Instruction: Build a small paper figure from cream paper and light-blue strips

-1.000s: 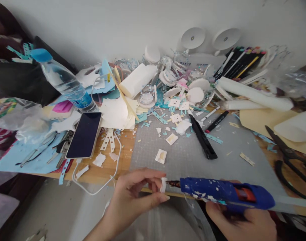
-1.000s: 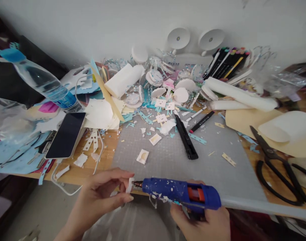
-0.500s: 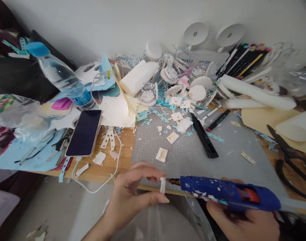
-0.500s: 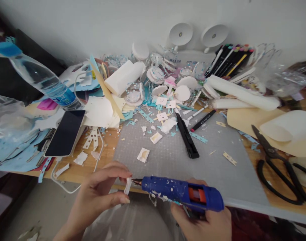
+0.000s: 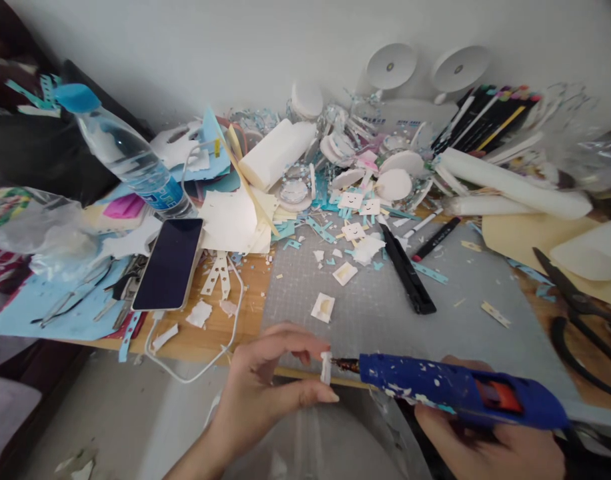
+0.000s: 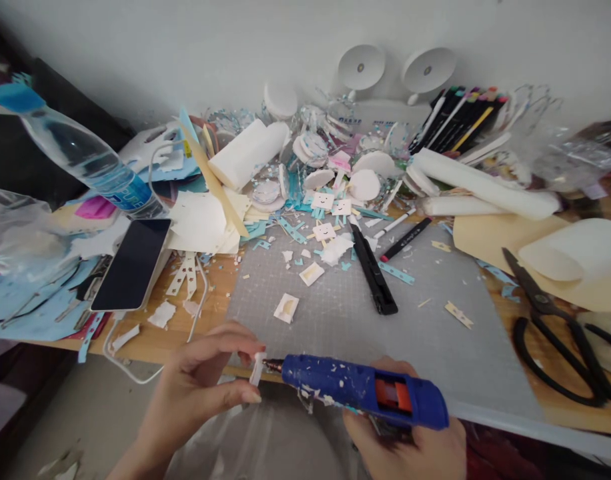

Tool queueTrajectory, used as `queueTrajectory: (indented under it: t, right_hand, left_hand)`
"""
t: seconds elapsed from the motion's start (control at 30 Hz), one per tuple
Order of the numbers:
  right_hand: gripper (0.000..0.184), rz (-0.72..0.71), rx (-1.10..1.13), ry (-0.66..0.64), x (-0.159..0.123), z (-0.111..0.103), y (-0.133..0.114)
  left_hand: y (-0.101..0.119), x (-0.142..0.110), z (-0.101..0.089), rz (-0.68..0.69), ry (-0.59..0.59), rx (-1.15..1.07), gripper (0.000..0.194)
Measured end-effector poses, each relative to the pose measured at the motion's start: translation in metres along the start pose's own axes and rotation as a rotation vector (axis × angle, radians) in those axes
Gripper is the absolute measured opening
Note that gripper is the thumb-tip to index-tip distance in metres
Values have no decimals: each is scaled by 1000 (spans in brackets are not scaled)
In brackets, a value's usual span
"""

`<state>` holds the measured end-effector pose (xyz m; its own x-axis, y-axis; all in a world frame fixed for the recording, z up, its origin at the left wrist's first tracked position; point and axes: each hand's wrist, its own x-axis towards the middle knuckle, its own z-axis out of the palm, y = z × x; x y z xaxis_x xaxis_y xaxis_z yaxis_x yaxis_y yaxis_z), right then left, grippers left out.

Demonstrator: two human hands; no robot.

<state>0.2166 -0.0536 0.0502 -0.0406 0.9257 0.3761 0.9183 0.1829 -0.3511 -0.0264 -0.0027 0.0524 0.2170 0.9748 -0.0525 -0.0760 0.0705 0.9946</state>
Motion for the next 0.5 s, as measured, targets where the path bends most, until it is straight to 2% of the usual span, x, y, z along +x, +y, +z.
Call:
queueTrajectory:
  t: [0.1, 0.3, 0.43, 0.5]
  right_hand:
    - [5, -40, -1, 38, 1, 1, 1]
    - [7, -79, 54, -34, 3, -2, 1]
    - [8, -5, 114, -48, 1, -3, -4]
    - [7, 91, 156, -32, 0, -4, -9]
  left_hand:
    - [-1, 1, 1, 12, 6, -2, 31]
    - [-4, 3, 1, 21, 1, -18, 32]
    - [-3, 3, 1, 37, 0, -14, 31]
    - [-3, 4, 1, 47, 1, -9, 32]
